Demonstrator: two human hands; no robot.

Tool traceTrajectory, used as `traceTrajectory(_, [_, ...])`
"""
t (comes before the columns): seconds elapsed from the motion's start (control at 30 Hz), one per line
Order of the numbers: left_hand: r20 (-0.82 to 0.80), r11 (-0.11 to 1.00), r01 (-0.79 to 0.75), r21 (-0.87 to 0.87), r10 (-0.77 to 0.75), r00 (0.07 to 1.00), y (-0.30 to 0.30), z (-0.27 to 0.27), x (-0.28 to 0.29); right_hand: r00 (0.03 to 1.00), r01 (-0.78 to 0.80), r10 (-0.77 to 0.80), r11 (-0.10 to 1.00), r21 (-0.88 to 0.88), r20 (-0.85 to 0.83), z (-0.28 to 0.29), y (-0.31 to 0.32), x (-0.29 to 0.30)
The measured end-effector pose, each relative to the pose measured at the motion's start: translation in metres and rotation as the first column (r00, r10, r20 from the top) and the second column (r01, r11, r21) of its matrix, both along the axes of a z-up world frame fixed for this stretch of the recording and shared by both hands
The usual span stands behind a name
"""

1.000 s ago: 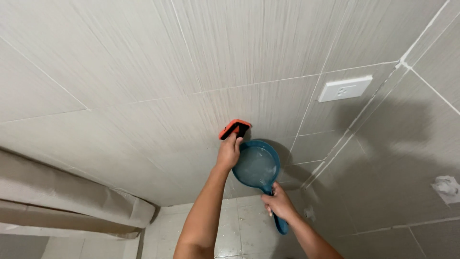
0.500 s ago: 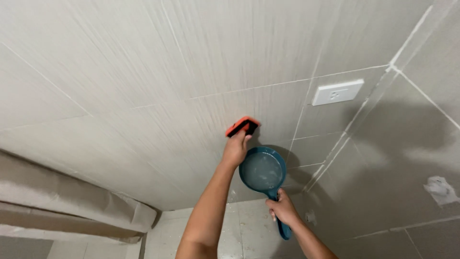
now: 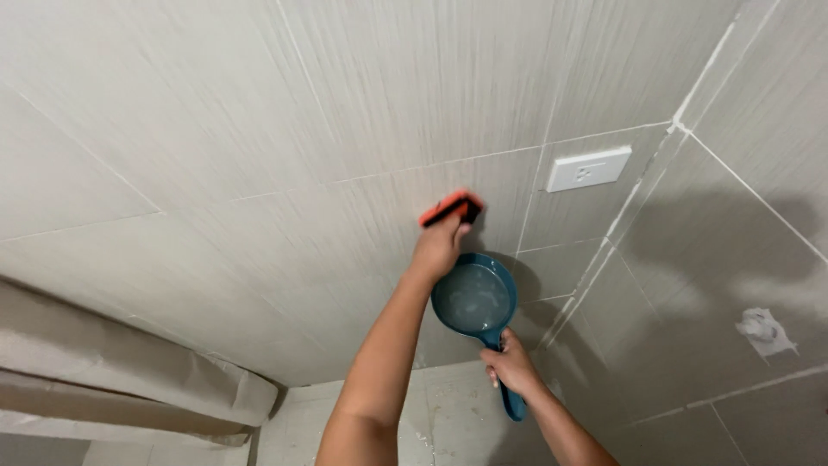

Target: The person scrubs the tiled walls of a bathroom shower area using a sponge and water from a blue plastic scoop. They repeatedly dip the sponge into the scoop to wet it and scrub different sections of the wall, including the corners and areas around a wall socket.

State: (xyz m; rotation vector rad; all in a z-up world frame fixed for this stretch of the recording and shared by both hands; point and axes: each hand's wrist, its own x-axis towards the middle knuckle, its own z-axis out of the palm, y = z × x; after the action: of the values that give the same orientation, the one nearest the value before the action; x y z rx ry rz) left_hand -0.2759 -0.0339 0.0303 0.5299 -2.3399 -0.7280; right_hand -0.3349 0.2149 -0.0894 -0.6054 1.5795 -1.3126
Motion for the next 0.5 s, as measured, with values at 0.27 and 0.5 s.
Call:
traceTrajectory(0.27, [0.002, 0.987, -0.155, 0.046, 0.155, 0.988, -0.003, -0.014, -0.001, 0.999, -0.021, 0.02, 1.0, 0.016, 0.027, -0.009, 0.02, -0.008])
traceTrajectory(0.5, [-0.184, 0.989, -0.137, 0.05, 0.144, 0.972, 0.018, 0.038, -0.05, 0.999, 0.024, -0.025, 0.999, 0.04, 0.031, -0.024, 0.026, -0.015])
